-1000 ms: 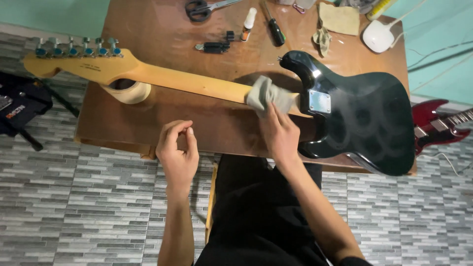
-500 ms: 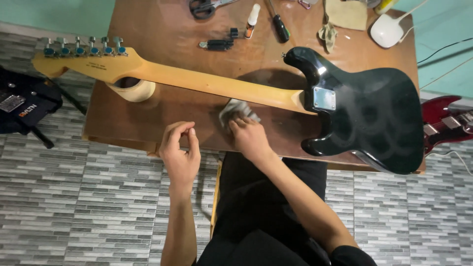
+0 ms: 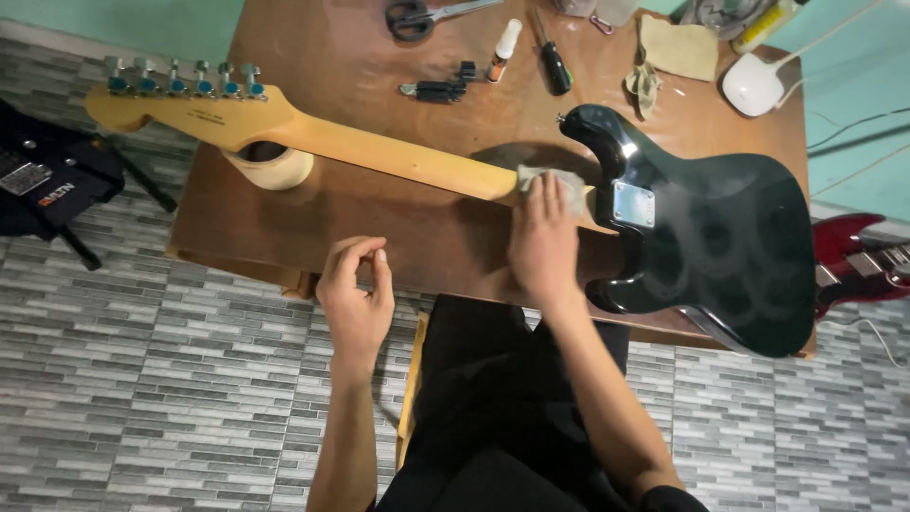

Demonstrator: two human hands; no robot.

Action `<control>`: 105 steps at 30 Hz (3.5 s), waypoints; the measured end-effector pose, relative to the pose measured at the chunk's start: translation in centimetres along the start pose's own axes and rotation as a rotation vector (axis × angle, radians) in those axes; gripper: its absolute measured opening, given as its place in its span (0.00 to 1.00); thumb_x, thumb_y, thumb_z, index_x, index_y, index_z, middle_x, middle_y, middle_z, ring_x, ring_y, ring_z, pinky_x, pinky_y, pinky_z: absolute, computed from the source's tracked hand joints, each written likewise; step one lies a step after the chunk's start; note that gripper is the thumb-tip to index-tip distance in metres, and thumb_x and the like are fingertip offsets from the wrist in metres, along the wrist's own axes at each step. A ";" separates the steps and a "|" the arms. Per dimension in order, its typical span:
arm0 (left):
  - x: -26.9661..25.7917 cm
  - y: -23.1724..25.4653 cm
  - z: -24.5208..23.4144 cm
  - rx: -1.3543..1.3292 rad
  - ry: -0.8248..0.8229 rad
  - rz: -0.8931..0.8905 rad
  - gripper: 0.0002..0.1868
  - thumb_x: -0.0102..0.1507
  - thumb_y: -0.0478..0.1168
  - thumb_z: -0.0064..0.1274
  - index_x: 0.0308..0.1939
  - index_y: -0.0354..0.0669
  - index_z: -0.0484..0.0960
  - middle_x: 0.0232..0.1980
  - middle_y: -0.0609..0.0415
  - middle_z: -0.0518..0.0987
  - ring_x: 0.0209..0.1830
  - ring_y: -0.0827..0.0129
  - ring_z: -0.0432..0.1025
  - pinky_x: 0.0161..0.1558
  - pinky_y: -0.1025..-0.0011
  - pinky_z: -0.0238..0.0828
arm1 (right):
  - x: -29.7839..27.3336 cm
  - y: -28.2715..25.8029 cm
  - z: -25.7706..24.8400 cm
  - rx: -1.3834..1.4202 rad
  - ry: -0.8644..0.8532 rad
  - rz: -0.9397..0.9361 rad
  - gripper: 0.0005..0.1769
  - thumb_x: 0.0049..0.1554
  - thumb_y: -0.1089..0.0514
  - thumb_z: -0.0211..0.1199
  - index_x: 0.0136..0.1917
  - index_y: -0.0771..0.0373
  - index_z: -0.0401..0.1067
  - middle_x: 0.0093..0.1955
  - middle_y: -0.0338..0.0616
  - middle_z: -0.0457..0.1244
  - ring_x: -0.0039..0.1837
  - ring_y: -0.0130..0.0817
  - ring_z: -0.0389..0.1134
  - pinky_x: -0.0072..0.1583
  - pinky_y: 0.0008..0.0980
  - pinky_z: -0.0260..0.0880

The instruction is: The person cleans the back of a black electric guitar using a cloth. They wipe the body and neck of the instrument while it rests on a wooden table, moving the cloth back and forth to remove dust or smudges.

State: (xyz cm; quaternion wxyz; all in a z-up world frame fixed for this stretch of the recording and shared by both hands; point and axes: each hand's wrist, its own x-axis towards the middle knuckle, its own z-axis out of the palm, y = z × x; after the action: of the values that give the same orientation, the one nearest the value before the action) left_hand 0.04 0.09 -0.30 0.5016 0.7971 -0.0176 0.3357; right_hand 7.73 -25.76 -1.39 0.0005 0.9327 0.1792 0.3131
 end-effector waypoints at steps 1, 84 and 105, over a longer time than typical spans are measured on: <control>-0.3 -0.1 -0.1 0.009 -0.020 -0.009 0.06 0.68 0.28 0.52 0.47 0.37 0.83 0.42 0.53 0.79 0.37 0.65 0.77 0.41 0.68 0.78 | -0.6 -0.7 0.8 -0.075 -0.038 -0.143 0.13 0.51 0.67 0.65 0.50 0.78 0.79 0.60 0.72 0.66 0.71 0.71 0.62 0.74 0.59 0.55; -1.3 -1.0 0.3 0.030 -0.005 -0.069 0.06 0.68 0.28 0.54 0.47 0.39 0.83 0.42 0.51 0.80 0.40 0.58 0.78 0.42 0.67 0.76 | 3.1 5.2 -0.6 -0.341 -0.181 -0.580 0.20 0.60 0.48 0.61 0.52 0.66 0.80 0.54 0.54 0.67 0.59 0.52 0.68 0.57 0.43 0.67; -1.4 0.0 0.8 0.060 0.003 -0.083 0.05 0.66 0.31 0.54 0.44 0.42 0.84 0.40 0.52 0.81 0.38 0.60 0.79 0.39 0.67 0.78 | 4.7 9.0 -1.6 0.134 -0.664 -0.308 0.36 0.58 0.46 0.58 0.74 0.67 0.64 0.65 0.55 0.68 0.73 0.52 0.64 0.68 0.52 0.63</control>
State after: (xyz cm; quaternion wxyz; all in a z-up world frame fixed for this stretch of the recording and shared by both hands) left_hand -0.67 -0.99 -1.31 0.4909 0.8114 0.0264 0.3161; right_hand 13.27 -32.75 3.62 0.0448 0.9435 0.3275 -0.0229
